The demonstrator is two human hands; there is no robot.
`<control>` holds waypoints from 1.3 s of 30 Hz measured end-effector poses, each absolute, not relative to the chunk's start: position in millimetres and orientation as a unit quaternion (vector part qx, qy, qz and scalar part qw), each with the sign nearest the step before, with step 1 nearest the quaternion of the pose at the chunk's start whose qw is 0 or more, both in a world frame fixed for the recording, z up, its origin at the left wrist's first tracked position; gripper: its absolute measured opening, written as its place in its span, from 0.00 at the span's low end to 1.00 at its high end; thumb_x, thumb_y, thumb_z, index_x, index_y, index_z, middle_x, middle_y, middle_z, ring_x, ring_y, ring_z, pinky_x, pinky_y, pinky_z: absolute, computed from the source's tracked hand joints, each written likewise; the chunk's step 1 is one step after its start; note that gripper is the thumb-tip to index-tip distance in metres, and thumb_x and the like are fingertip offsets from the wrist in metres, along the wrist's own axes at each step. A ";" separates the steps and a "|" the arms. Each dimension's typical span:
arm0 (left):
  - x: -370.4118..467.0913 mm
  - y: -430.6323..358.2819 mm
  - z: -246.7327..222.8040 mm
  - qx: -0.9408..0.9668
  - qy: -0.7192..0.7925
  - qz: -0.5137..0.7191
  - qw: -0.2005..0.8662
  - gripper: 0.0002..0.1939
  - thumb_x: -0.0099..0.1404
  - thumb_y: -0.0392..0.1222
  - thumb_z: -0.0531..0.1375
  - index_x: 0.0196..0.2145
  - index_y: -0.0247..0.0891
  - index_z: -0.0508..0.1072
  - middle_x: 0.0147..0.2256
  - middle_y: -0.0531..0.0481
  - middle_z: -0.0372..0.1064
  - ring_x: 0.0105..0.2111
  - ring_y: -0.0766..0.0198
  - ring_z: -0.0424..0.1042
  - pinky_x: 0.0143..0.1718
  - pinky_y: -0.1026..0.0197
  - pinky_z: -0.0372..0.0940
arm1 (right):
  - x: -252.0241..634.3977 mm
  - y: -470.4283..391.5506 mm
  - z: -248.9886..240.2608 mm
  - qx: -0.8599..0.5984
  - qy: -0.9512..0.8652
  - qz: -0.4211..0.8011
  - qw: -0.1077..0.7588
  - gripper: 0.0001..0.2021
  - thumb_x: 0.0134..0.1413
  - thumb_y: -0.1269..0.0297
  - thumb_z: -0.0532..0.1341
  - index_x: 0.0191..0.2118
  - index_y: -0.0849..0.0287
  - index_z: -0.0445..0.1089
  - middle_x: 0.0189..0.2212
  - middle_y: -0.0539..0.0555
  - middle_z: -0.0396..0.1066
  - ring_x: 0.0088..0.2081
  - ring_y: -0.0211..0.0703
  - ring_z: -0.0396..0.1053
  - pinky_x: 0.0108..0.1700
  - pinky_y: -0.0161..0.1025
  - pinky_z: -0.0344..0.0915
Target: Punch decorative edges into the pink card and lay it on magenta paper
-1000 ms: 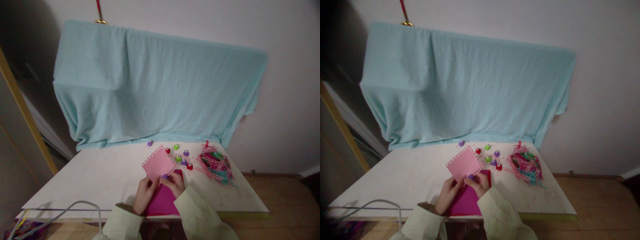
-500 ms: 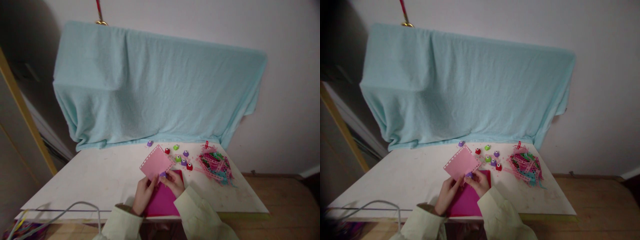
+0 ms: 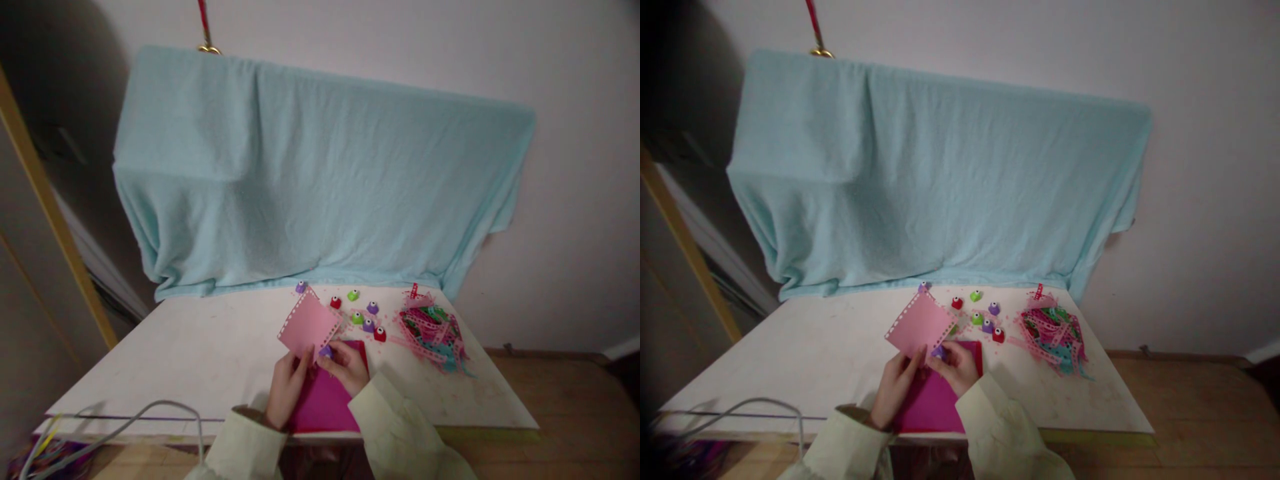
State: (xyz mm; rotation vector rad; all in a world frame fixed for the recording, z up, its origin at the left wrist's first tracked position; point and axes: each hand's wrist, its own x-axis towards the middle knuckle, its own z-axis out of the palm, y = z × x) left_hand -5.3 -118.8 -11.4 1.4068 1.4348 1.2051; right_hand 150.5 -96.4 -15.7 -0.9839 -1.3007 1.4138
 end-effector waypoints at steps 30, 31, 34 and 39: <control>-5.4 -120.6 -6.5 0.550 0.593 0.459 0.368 0.23 0.66 0.57 0.52 0.23 0.36 0.69 0.20 0.50 0.70 0.23 0.62 0.68 0.26 0.64 0.57 | 163.4 -85.0 -11.9 -0.290 -0.193 0.769 0.536 0.24 0.57 0.45 0.56 0.26 0.62 0.72 0.20 0.55 0.72 0.18 0.36 0.64 0.19 0.31 0.55; -5.4 -120.7 -6.2 0.549 0.592 0.459 0.370 0.23 0.66 0.57 0.52 0.23 0.36 0.69 0.20 0.50 0.70 0.23 0.62 0.68 0.26 0.64 0.57 | 165.0 -83.6 -12.6 -0.283 -0.172 0.775 0.538 0.23 0.56 0.45 0.56 0.26 0.62 0.72 0.20 0.55 0.72 0.18 0.36 0.65 0.18 0.30 0.54; -5.5 -120.7 -5.0 0.551 0.595 0.455 0.368 0.23 0.66 0.57 0.52 0.23 0.36 0.69 0.20 0.50 0.70 0.23 0.62 0.68 0.26 0.64 0.58 | 167.5 -80.7 -14.9 -0.259 -0.151 0.780 0.549 0.22 0.56 0.46 0.57 0.25 0.61 0.71 0.20 0.53 0.71 0.19 0.36 0.64 0.18 0.30 0.53; -5.8 -120.6 -2.8 0.553 0.595 0.456 0.364 0.23 0.66 0.57 0.51 0.24 0.37 0.68 0.21 0.50 0.69 0.23 0.61 0.68 0.26 0.63 0.57 | 165.1 -81.8 -14.2 -0.255 -0.177 0.762 0.568 0.22 0.54 0.45 0.59 0.20 0.59 0.67 0.20 0.50 0.69 0.17 0.33 0.59 0.22 0.33 0.57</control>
